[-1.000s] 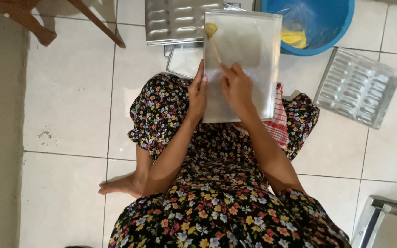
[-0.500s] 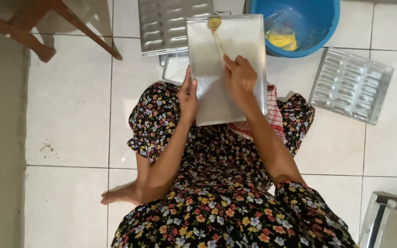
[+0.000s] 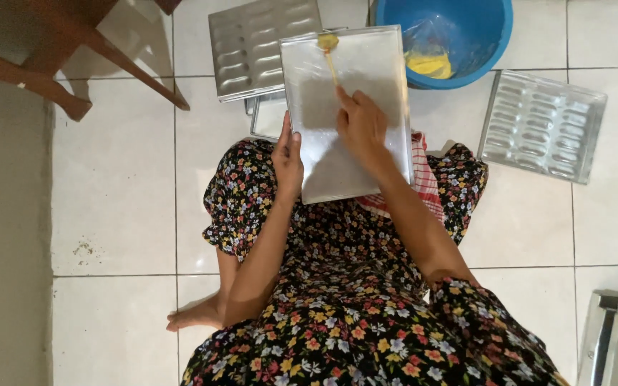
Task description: The person is preparing baking trays by applying grease with a brush and wiping them with a cloth.
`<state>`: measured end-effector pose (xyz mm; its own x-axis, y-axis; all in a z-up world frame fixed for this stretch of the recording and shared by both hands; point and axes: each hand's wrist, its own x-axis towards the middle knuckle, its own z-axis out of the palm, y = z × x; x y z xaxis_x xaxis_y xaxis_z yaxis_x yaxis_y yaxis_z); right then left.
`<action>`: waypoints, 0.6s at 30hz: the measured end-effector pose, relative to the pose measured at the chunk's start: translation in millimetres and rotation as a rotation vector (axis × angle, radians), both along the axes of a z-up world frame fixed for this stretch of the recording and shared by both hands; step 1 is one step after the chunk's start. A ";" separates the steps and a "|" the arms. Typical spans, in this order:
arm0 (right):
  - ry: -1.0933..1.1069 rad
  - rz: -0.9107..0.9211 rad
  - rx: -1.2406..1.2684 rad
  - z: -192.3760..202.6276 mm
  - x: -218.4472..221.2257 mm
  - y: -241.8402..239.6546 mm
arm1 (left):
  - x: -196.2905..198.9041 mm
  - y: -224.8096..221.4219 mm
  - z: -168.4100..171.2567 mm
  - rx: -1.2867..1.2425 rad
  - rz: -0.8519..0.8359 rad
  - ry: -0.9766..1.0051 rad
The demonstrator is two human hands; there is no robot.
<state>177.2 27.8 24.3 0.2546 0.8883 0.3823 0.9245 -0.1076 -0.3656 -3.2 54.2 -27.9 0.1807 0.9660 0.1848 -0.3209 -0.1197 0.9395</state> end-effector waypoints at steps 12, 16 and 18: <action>-0.038 0.079 -0.323 10.8 -1.8 -98.4 | -14.7 22.5 -8.1 0.000 0.053 0.022; -0.056 -0.008 -0.076 10.0 11.2 -6.5 | -4.6 2.9 8.1 -0.033 -0.042 0.048; -0.045 0.013 -0.005 6.9 11.2 7.2 | -2.6 4.1 9.5 -0.033 -0.001 0.015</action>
